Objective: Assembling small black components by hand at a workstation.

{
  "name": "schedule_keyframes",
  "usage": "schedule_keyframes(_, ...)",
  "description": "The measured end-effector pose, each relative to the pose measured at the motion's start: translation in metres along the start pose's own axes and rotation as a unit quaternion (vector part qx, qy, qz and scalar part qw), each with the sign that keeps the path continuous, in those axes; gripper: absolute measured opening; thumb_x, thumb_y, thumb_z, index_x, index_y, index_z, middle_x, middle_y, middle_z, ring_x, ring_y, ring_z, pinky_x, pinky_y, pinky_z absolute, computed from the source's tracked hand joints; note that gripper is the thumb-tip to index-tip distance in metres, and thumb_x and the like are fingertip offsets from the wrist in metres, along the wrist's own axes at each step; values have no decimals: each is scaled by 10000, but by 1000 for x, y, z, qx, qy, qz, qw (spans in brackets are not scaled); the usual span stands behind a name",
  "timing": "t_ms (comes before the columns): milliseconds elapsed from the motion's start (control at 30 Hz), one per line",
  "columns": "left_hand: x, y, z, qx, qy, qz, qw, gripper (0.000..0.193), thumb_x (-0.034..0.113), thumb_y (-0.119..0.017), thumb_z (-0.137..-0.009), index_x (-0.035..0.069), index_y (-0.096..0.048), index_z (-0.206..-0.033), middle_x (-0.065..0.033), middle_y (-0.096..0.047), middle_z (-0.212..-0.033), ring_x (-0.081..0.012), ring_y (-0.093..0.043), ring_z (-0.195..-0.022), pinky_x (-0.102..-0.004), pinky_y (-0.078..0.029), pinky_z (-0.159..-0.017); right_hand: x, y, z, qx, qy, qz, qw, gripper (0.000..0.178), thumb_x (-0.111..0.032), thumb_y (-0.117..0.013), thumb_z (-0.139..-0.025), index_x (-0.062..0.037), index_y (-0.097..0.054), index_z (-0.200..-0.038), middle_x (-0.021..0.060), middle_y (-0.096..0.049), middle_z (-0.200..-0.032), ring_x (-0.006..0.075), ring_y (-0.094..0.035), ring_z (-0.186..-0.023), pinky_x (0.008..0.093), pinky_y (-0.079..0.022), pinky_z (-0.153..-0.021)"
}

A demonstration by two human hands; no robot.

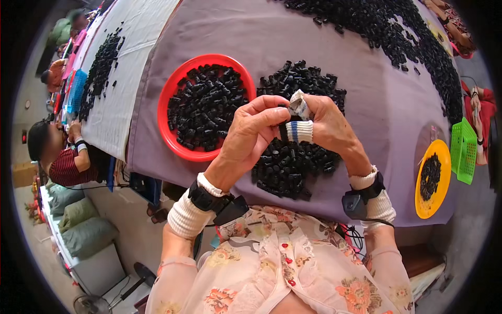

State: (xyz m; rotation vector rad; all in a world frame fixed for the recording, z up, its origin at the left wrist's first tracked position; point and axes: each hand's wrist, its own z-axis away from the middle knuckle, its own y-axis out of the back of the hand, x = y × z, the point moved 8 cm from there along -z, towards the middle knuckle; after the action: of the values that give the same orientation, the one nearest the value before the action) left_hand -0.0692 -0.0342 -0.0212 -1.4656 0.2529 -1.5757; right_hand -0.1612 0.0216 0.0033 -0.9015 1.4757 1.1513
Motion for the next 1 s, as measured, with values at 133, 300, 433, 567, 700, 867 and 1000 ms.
schedule_keyframes(133, -2, 5, -2, 20, 4, 5, 1000, 157, 79, -605, -822, 10, -595, -962, -37, -605, -841, -95, -573, -757, -252, -493, -678, 1, -1, -1, 9, -1, 0, 1000, 239, -179, -716, -638, -10, -564, -712, 24, -512, -586, 94, -450, -543, 271, -367, -498)
schedule_keyframes(300, -2, 8, -2, 32, -7, 10, 999, 147, 90, -597, -831, 14, -597, -956, -30, -601, -825, -90, -571, -748, -262, -500, -673, 1, -3, -3, 10, 27, 11, 1000, 235, -177, -714, -643, -13, -563, -716, 22, -511, -587, 88, -450, -543, 265, -369, -497)
schedule_keyframes(433, -4, 7, -2, 10, -3, 11, 1000, 174, 122, -570, -865, 8, -593, -995, -37, -604, -857, -94, -576, -780, -272, -501, -712, 5, -1, -1, 21, 2, 30, 999, 252, -198, -720, -660, -14, -563, -730, 19, -517, -596, 86, -456, -549, 257, -375, -504)
schedule_keyframes(567, -5, 4, 2, -26, 9, 22, 999, 259, 130, -525, -902, -17, -543, -1115, -71, -613, -913, -116, -592, -833, -275, -491, -774, 5, 1, 1, 20, -32, 7, 999, 266, -222, -725, -680, -17, -568, -744, 9, -525, -604, 81, -467, -557, 254, -382, -509)
schedule_keyframes(700, 1, 6, 8, -17, 8, 20, 1000, 260, 114, -491, -916, -15, -531, -1139, -70, -614, -921, -119, -595, -850, -287, -492, -785, 2, -4, -2, 4, -32, 11, 999, 278, -244, -733, -684, -22, -581, -754, 4, -535, -611, 78, -474, -559, 254, -385, -509)
schedule_keyframes(867, 2, 10, 8, -33, 10, 36, 999, 251, 100, -506, -906, -19, -536, -1125, -81, -616, -932, -124, -599, -860, -290, -497, -790, 0, -7, -4, -13, -19, 44, 999, 340, -291, -755, -667, -13, -591, -773, 24, -542, -605, 93, -481, -552, 267, -387, -504)
schedule_keyframes(1000, 0, 12, 9, -1, 22, 25, 999, 215, 91, -560, -876, -8, -572, -1067, -54, -618, -931, -95, -581, -771, -242, -497, -659, -2, -7, -6, -23, 1, 68, 997, 358, -306, -749, -661, -8, -581, -767, 47, -530, -589, 116, -478, -539, 282, -392, -509)
